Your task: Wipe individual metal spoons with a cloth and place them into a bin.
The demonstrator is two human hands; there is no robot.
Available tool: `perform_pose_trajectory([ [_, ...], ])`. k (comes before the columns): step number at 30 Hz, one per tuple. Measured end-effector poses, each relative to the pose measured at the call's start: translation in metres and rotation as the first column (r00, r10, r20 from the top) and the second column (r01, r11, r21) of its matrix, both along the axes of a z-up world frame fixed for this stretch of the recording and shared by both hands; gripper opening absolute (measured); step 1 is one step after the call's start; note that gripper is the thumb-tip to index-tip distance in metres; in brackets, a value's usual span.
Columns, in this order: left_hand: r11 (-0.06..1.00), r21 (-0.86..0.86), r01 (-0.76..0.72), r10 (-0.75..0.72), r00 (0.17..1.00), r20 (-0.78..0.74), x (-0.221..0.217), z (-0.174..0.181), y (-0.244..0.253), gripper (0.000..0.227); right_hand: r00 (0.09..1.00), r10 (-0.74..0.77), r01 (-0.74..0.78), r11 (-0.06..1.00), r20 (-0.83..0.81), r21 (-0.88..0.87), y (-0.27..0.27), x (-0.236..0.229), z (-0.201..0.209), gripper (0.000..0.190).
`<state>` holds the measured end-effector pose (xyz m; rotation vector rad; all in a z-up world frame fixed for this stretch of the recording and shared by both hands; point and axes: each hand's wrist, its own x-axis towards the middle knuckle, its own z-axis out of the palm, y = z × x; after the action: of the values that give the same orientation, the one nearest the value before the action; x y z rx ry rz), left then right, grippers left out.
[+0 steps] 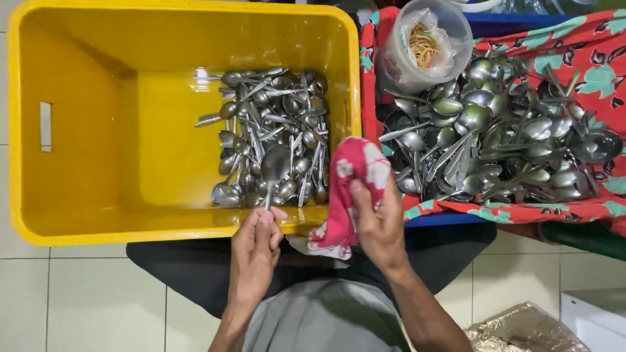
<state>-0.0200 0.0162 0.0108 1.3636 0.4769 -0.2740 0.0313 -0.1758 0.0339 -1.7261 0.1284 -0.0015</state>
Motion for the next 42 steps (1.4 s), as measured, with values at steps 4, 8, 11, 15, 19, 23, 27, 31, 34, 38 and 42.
perform_pose_trajectory([
  [4, 1.000, 0.007, 0.015, -0.015, 1.000, -0.017, -0.004, 0.001, -0.008, 0.029, 0.895, 0.162, 0.036, 0.902, 0.416, -0.429, 0.027, 0.012, -0.009, 0.042],
  [8, 0.956, 0.281, 0.078, -0.096, 0.994, 0.049, -0.003, 0.000, -0.016, 0.029, 0.802, 0.402, -0.028, 0.764, 0.442, -0.644, 0.042, 0.019, -0.037, 0.039],
  [11, 0.904, 0.417, 0.093, -0.138, 0.987, 0.080, -0.005, 0.000, -0.016, 0.029, 0.767, 0.421, 0.017, 0.741, 0.484, -0.672, 0.047, 0.030, -0.048, 0.034],
  [15, 1.000, -0.006, -0.017, 0.017, 0.999, 0.028, -0.009, -0.017, -0.012, 0.028, 0.938, 0.030, 0.082, 0.949, 0.347, -0.305, 0.050, 0.042, -0.044, 0.020],
  [19, 0.940, -0.340, -0.019, -0.008, 0.997, -0.078, -0.015, -0.038, -0.012, 0.027, 0.997, 0.069, -0.061, 0.978, -0.035, 0.199, 0.030, 0.046, -0.066, 0.039],
  [23, 0.908, -0.416, -0.049, -0.001, 0.993, -0.120, -0.013, -0.054, -0.022, 0.026, 0.909, 0.323, 0.046, 0.552, -0.264, 0.833, 0.036, 0.026, -0.068, 0.058],
  [27, 0.950, -0.311, -0.037, 0.005, 0.995, -0.104, -0.006, -0.043, -0.029, 0.030, 0.922, 0.283, 0.022, 0.645, -0.265, 0.764, 0.040, 0.011, -0.078, 0.044],
  [31, 0.974, -0.211, -0.077, 0.050, 0.990, -0.129, -0.005, -0.046, -0.035, 0.040, 0.898, 0.368, -0.189, 0.816, -0.240, 0.546, 0.036, -0.001, -0.086, 0.029],
  [34, 0.996, -0.086, 0.002, -0.023, 0.968, -0.248, 0.002, -0.026, -0.025, 0.046, 0.861, 0.391, -0.207, 0.853, -0.325, 0.480, 0.035, 0.000, -0.078, 0.030],
  [38, 0.736, 0.639, 0.223, -0.238, 0.969, -0.065, 0.013, -0.006, 0.000, 0.055, 0.923, 0.374, -0.350, 0.915, -0.096, 0.201, 0.037, 0.002, -0.076, 0.022],
  [42, 0.995, 0.085, 0.057, -0.085, 0.921, 0.381, 0.044, 0.008, -0.004, 0.115, 0.930, 0.362, -0.351, 0.926, -0.062, 0.140, 0.047, -0.007, -0.062, 0.032],
])
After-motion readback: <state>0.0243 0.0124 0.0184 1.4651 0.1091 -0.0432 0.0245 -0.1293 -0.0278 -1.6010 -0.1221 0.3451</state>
